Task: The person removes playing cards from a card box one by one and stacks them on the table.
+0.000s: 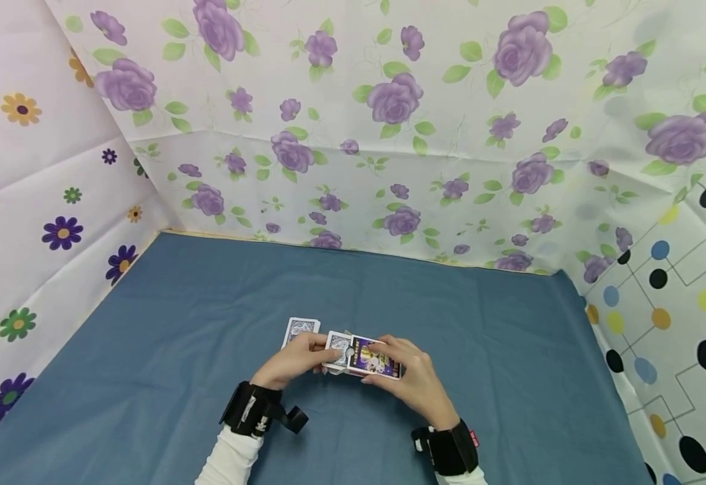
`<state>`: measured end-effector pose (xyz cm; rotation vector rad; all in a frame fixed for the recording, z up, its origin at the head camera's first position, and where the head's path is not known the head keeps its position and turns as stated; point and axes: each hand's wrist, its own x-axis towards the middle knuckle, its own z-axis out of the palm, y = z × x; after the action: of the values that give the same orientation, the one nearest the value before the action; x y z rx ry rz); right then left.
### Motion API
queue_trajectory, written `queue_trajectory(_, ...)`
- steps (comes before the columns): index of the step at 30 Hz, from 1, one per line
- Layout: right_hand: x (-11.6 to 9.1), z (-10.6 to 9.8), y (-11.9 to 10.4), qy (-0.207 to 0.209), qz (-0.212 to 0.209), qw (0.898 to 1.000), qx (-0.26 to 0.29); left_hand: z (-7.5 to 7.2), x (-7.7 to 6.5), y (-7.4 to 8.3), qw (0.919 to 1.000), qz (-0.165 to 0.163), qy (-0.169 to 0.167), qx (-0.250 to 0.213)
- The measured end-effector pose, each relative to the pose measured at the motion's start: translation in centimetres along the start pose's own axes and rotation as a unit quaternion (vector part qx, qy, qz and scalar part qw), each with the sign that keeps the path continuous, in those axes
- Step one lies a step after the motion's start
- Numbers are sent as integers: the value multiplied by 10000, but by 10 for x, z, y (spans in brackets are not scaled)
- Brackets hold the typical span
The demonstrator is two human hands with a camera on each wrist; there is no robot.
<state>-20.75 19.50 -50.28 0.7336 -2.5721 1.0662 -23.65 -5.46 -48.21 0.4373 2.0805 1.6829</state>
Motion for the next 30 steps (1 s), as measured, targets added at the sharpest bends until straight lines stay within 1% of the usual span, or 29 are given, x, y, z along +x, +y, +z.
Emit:
queue_trajectory(2, 0, 0, 0, 0, 21, 10000, 0, -4, 0, -1, 9999, -14, -89, -77)
queue_trajectory(5, 0, 0, 1, 8, 41, 10000, -9, -9, -1, -2, 9993, -117, -208, -302)
queue_trajectory(10, 0, 0, 1, 22, 61, 10000, -11, -20, -5, -4, 9976, -129, -270, -617)
queue_trajectory(14, -1, 0, 1, 27, 58, 10000, -25, -32, -12, -7, 9942, -68, -209, -1054)
queue_trajectory(17, -2, 0, 0, 7, 82, 10000, 12, -42, -18, -9, 9905, -4, -103, -1374)
queue_trajectory(19, -2, 0, 0, -4, 94, 10000, 27, -48, -21, -10, 9889, 59, -25, -1482)
queue_trajectory(22, -2, 0, 1, 0, 78, 10000, 24, -54, -23, -12, 9855, 111, 278, -1669)
queue_trajectory(25, -2, 0, 2, 6, 84, 10000, 22, -57, -23, -14, 9814, -7, 812, -1737)
queue_trajectory(27, -1, 0, 1, -7, 98, 9999, 38, -58, -22, -15, 9762, -143, 1196, -1804)
queue_trajectory(30, -1, -1, 0, -35, 142, 9999, 39, -58, -21, -18, 9658, -344, 1701, -1927)
